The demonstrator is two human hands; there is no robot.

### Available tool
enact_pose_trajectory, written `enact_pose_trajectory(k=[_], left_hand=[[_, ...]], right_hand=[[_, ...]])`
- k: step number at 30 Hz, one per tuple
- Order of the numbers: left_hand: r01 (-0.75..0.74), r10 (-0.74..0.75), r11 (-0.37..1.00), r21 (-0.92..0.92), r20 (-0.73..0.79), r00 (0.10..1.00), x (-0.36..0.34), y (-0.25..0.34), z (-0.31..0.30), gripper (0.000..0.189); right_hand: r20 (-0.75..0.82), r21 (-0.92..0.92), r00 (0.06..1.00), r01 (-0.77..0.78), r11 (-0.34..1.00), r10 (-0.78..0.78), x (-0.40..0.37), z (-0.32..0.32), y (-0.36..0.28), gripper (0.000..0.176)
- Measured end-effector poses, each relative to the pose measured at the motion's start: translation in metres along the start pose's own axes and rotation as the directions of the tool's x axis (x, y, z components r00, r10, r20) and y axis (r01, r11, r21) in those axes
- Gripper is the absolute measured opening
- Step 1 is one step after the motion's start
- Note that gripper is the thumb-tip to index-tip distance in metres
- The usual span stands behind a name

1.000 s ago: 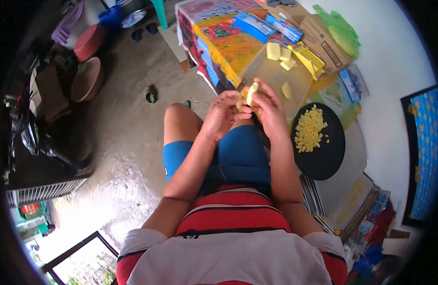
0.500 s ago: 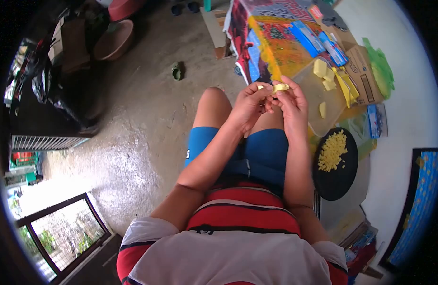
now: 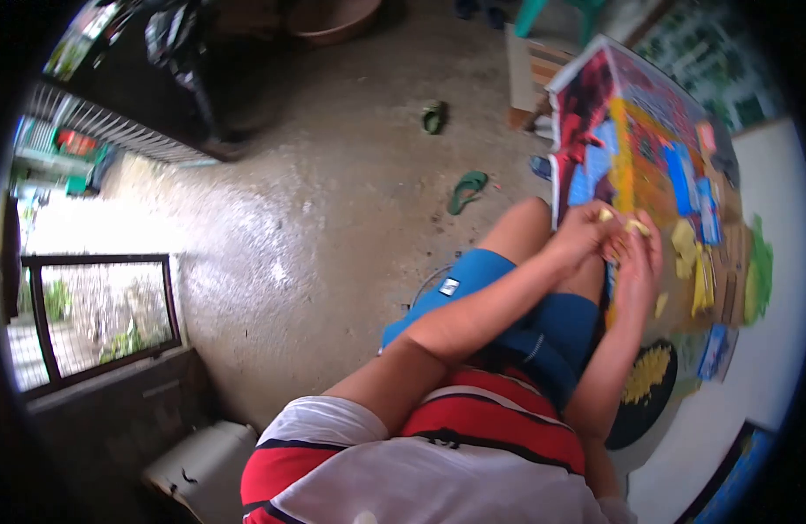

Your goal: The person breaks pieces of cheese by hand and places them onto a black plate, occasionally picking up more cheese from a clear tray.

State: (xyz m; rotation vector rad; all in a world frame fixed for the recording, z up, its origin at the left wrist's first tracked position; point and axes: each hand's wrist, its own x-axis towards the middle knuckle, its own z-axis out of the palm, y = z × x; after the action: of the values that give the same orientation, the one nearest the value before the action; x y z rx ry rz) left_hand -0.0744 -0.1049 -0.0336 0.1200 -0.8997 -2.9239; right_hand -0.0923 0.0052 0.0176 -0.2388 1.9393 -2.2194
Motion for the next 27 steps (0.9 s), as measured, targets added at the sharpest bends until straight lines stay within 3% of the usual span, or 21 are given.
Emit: enact_pose_trajectory(k=[9,17,27], left_hand=[[-0.036,0.035,0.998,-0.057,-0.017,0.999,0.000,0.015,0.007,0.016],[0.074,-0.072,0.996,-0.043,0.050,0.996,-0.003,0.000,0.013,0.018],[0.095,-0.104,0.991,0.097,0.091,0.990,-0.010,-0.026,0.021,0.017]], right_hand=[[0.053,0.029,0.999,0.008,1.000,-0.010,0.012,-0.015,0.005,0.034],[-0.024,0.067,1.000,0.019,0.998,-0.017,0.000,-0.041,0.007,0.033],[-0.111,0.086,0.993,0.039,0.996,-0.029,-0.024,-0.059,0.004,0.031]])
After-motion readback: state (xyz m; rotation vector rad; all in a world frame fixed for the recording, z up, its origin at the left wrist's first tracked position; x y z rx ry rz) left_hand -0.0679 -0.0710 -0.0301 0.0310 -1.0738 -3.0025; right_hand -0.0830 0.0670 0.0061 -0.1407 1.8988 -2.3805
